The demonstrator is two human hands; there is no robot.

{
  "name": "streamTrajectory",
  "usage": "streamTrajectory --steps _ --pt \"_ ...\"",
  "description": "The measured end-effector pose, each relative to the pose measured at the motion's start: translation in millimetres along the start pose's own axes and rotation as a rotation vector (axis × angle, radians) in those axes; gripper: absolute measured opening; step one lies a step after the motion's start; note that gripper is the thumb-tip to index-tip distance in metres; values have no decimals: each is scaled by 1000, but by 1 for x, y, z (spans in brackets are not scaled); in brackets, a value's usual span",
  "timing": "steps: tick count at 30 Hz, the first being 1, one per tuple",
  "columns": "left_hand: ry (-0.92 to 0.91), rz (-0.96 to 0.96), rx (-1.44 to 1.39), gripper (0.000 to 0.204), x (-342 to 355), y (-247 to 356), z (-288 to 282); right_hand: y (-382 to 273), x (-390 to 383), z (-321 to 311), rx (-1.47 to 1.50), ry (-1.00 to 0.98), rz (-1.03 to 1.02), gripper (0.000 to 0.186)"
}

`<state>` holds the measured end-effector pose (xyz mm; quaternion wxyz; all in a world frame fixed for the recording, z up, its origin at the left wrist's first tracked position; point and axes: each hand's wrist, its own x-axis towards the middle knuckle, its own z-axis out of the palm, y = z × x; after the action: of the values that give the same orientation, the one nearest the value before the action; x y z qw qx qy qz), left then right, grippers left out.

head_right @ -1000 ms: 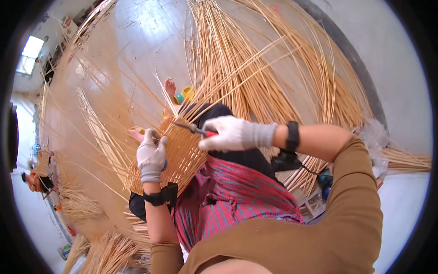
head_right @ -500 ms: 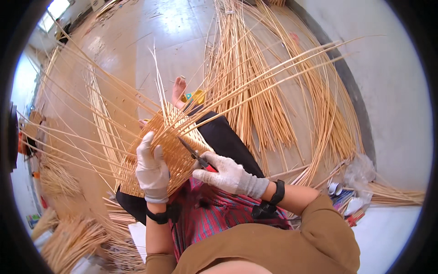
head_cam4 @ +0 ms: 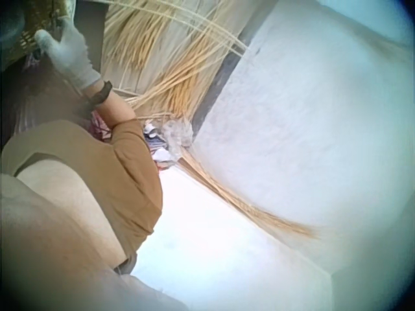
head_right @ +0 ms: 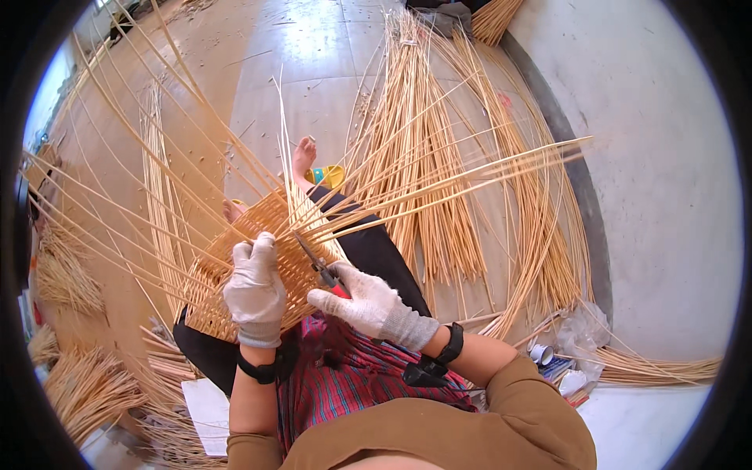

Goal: The person is weaving a wicker basket, using a tape measure to check dimensions and cutters to trim the excess reeds.

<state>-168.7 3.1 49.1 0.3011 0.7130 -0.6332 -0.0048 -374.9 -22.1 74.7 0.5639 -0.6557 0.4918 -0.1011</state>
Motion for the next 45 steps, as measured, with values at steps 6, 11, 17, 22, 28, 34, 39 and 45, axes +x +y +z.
streamTrajectory --steps 6,11,17,22,28,34,39,45 --pt "-4 55 4 45 -1 -6 1 -2 -1 6 100 47 -34 58" --pt "0 76 -54 45 1 -6 -1 10 4 13 138 94 -76 54" --pt "-73 84 26 58 3 -3 -6 23 6 13 294 138 -75 42" --pt "-215 38 224 69 13 8 -11 47 -11 -4 79 210 -216 42" --pt "-270 78 306 73 15 9 -9 140 -18 -33 210 394 -98 41" --pt "-94 -81 -185 65 -8 3 -1 292 1 -47 14 502 364 60" --pt "-80 -111 -252 61 4 2 -6 348 7 -44 -170 389 659 94" --pt "-40 -23 -183 58 64 12 7 383 25 -90 -264 554 841 94"
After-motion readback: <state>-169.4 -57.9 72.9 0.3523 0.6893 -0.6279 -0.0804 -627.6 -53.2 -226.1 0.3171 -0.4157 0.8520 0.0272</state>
